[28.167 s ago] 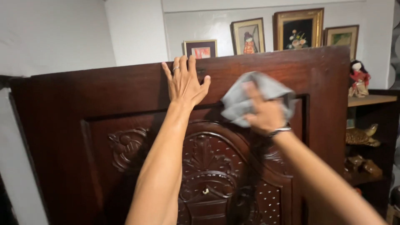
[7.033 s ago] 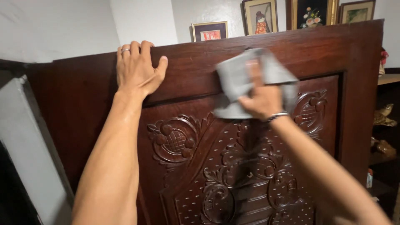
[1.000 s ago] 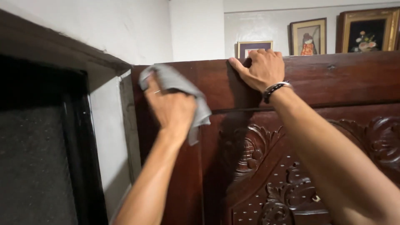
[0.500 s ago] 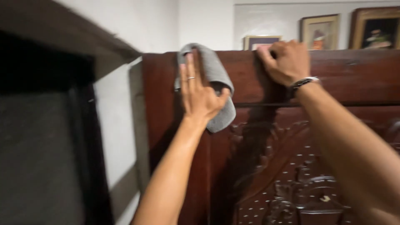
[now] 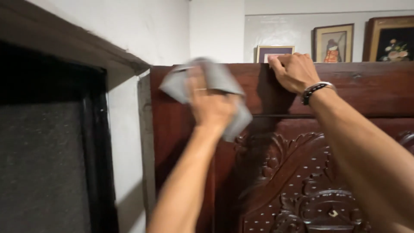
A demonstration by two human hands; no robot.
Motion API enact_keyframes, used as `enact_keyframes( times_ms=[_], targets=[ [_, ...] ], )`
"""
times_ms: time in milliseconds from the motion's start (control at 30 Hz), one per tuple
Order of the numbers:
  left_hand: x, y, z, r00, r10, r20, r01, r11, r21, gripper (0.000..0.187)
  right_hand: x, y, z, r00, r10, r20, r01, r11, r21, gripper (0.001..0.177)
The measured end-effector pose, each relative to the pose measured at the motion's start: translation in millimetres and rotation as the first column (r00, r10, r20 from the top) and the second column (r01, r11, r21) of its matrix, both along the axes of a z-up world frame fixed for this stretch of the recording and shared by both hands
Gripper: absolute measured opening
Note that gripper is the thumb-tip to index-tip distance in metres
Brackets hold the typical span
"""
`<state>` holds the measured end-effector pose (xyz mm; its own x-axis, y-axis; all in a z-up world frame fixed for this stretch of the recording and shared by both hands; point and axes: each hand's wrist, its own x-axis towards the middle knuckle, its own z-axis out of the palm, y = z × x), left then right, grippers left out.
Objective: Wiping and cleaning a carved wooden door with a cloth.
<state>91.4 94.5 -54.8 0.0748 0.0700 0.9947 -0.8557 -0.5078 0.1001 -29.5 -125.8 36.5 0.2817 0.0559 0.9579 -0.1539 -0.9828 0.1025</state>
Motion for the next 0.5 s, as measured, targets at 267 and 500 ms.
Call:
enact_keyframes(
  times_ms=[267, 500],
  targets=[
    [-46, -175, -2, 0.924, -0.043, 0.380, -0.080, 0.949, 0.304, 0.104, -49, -146, -2, 0.964, -0.265, -0.022, 0.265, 0.961, 0.076, 0.061],
    [3, -3, 2, 0.994, 0.040, -0.103, -0.024, 0.988, 0.154, 0.114, -43, -185, -14, 0.945, -0.292, 0.147, 0.303, 0.951, -0.060, 0.057]
  ],
)
